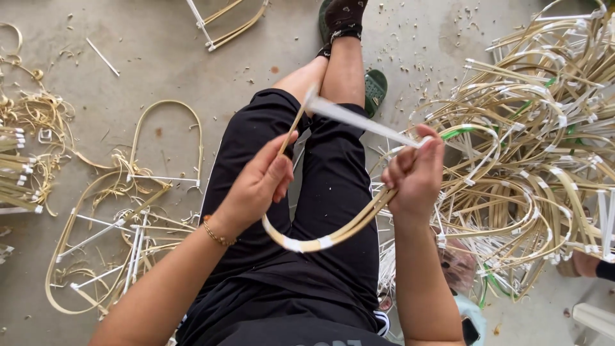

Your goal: Assembling and securing curved bamboo strips into frames using plastic ties and a cutter.

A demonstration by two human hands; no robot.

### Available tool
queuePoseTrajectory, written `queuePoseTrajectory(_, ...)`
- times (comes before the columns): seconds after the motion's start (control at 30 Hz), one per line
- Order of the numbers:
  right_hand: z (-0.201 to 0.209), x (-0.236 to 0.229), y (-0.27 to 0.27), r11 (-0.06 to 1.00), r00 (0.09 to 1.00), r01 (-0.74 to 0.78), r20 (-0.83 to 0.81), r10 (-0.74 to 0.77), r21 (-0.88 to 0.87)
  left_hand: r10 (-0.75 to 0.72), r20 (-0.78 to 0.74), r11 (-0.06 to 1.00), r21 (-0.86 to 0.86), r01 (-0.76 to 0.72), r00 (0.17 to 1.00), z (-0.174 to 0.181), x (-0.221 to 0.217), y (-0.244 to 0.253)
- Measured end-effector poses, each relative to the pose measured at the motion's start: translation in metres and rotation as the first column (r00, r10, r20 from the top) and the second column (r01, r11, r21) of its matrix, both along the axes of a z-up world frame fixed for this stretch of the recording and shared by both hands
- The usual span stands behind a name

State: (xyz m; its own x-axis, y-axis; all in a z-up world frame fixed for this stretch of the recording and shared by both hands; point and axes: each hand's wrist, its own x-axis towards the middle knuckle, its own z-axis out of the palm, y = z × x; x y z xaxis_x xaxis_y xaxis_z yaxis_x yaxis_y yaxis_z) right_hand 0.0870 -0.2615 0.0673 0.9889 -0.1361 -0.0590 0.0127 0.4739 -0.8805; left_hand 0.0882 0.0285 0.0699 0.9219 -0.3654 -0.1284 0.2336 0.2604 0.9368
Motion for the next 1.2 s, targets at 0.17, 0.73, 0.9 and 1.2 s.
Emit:
queuePoseTrajectory(0.17, 0.049, -0.007, 0.013, 0.991, 0.992, 0.117, -0.031, -0.119, -0.066, 0.003, -0.099, 0.999, -0.041, -0.007, 0.995, -0.035, -0.017, -0.001)
queuePoseTrajectory(0.73, 0.036, 0.007, 0.025, 0.955, 0.987, 0.15, 0.095, -0.13, -0.256, 0.164, -0.144, 0.96, -0.207, -0.191, 0.976, -0.023, -0.04, -0.008)
queuePoseTrajectory(0.9, -0.008, -0.011, 0.04, 0.908, 0.996, 0.013, -0.075, -0.049, -0.418, 0.321, 0.028, 0.919, 0.231, -0.319, 0.947, -0.015, -0.047, -0.017)
queuePoseTrajectory(1.2, -0.067, -0.039, 0.058, 0.927, 0.963, -0.104, -0.268, 0.003, -0.361, 0.307, -0.215, 0.904, 0.369, -0.214, 0.927, -0.04, -0.028, -0.008)
